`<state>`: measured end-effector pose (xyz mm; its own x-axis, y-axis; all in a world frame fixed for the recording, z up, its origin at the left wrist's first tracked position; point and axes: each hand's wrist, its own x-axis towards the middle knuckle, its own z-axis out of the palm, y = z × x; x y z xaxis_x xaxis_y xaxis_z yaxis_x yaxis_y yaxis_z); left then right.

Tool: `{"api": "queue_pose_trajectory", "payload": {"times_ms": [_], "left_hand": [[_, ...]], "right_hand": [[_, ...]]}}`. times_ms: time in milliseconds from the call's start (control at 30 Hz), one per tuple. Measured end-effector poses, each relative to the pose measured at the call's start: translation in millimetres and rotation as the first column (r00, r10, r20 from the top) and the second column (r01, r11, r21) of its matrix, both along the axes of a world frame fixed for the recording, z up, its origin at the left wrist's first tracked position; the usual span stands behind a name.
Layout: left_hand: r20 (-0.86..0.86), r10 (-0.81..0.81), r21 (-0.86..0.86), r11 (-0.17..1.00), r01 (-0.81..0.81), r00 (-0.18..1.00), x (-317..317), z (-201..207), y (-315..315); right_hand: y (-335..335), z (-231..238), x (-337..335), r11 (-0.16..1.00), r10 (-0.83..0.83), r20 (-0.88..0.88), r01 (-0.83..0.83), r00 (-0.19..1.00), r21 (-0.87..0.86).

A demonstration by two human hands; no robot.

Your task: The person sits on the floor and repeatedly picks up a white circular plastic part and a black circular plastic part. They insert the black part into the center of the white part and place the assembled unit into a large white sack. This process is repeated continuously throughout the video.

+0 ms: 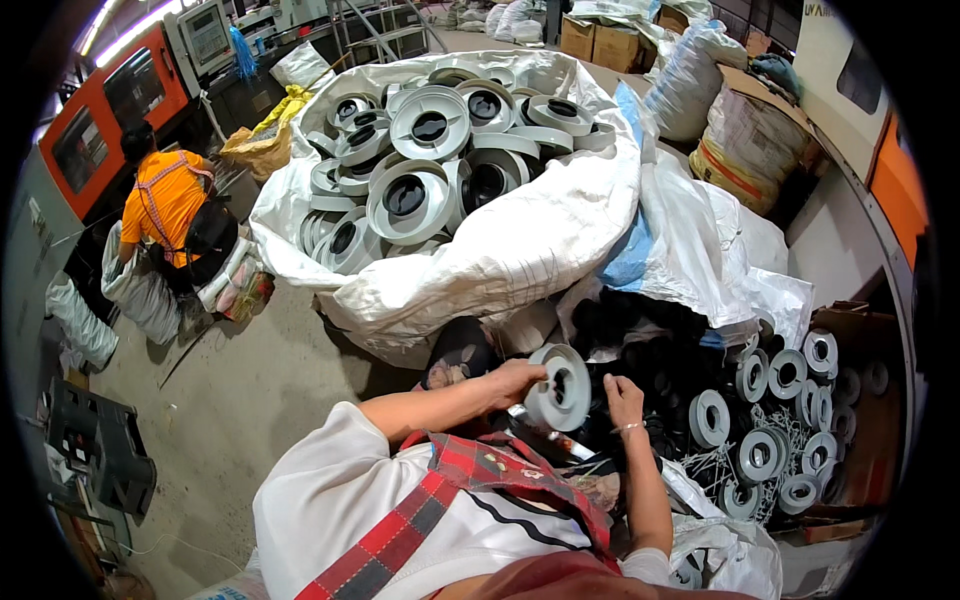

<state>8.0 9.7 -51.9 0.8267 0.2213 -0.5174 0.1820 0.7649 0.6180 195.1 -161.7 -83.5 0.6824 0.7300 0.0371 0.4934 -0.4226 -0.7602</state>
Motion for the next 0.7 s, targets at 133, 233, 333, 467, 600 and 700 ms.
{"api": "queue_pose_trajectory", "payload": {"times_ms": [133,233,333,467,600,700], "left_hand": [[-0.079,-0.027,-0.019,0.999,0.026,0.997,-40.2,-8.1,19.7],[-0.059,0.048,0.092,0.995,-0.043,0.997,-48.9,-2.6,10.7],[-0.032,0.030,0.217,0.976,-0.022,0.999,-44.0,-13.3,9.1],[-0.008,0.053,0.351,0.935,-0.047,0.999,-40.7,-22.9,14.4],[-0.024,0.046,0.190,0.981,-0.041,0.999,-22.1,-11.1,-0.8],[0.127,0.015,-0.069,0.998,-0.007,0.992,-13.7,16.4,-21.0]], "right_hand": [[-1.6,-71.9,12.8,0.535,0.255,-0.066,-0.197,0.965,-0.822],[8.4,-105.4,11.5,0.459,0.301,0.079,-0.071,0.950,-0.886],[-2.3,-136.3,37.9,0.573,0.215,0.158,0.007,0.964,-0.820],[-2.9,-113.8,45.3,0.815,-0.038,0.290,0.198,0.956,-0.545],[10.2,-41.2,21.1,0.993,-0.119,0.151,0.115,0.981,0.035],[19.5,8.3,-36.4,0.939,0.004,0.229,-0.083,0.973,0.333]]}}
